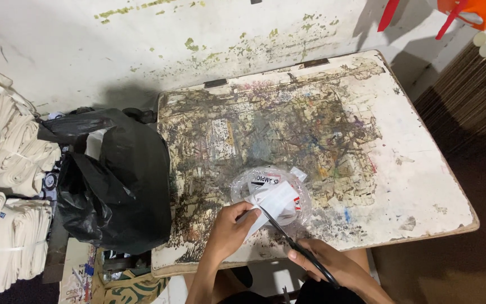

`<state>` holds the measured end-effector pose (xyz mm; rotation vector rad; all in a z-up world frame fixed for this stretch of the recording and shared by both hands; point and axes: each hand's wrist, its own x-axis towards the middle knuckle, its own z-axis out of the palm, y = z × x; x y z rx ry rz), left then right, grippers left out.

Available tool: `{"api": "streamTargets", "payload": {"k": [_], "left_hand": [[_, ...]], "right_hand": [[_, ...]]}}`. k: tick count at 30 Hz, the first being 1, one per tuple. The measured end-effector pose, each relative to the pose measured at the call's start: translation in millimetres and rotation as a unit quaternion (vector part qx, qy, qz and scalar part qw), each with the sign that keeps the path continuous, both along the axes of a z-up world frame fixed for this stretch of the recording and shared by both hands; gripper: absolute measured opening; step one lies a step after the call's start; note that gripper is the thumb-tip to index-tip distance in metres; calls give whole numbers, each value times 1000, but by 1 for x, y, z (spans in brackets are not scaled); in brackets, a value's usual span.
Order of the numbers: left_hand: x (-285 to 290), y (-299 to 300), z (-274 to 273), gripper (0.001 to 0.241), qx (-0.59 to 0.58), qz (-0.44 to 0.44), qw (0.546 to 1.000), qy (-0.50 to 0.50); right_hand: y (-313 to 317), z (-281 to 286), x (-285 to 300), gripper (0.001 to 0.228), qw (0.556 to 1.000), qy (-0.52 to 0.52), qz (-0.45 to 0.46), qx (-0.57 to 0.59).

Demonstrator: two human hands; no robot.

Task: Cutting individual brand labels from a printed strip using scissors

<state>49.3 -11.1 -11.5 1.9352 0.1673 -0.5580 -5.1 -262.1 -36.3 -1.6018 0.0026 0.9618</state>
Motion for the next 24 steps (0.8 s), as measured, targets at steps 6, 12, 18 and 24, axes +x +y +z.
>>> {"api": "streamTargets", "payload": {"k": [6, 12, 18, 24], "left_hand": [[-1, 3, -22, 27, -11, -13, 999, -50], [-1, 1, -10, 28, -15, -16, 998, -53], [-1, 4, -19, 28, -24, -10, 996, -84], [-1, 1, -12, 25, 18, 19, 999, -19]], "right_hand": [[0, -1, 2, 38, 999, 2, 1, -38], [0, 12, 4, 43, 999, -17, 18, -43], [-5, 2, 1, 40, 994, -57, 70, -62], [-17, 1, 7, 47, 998, 42, -17, 44]]}}
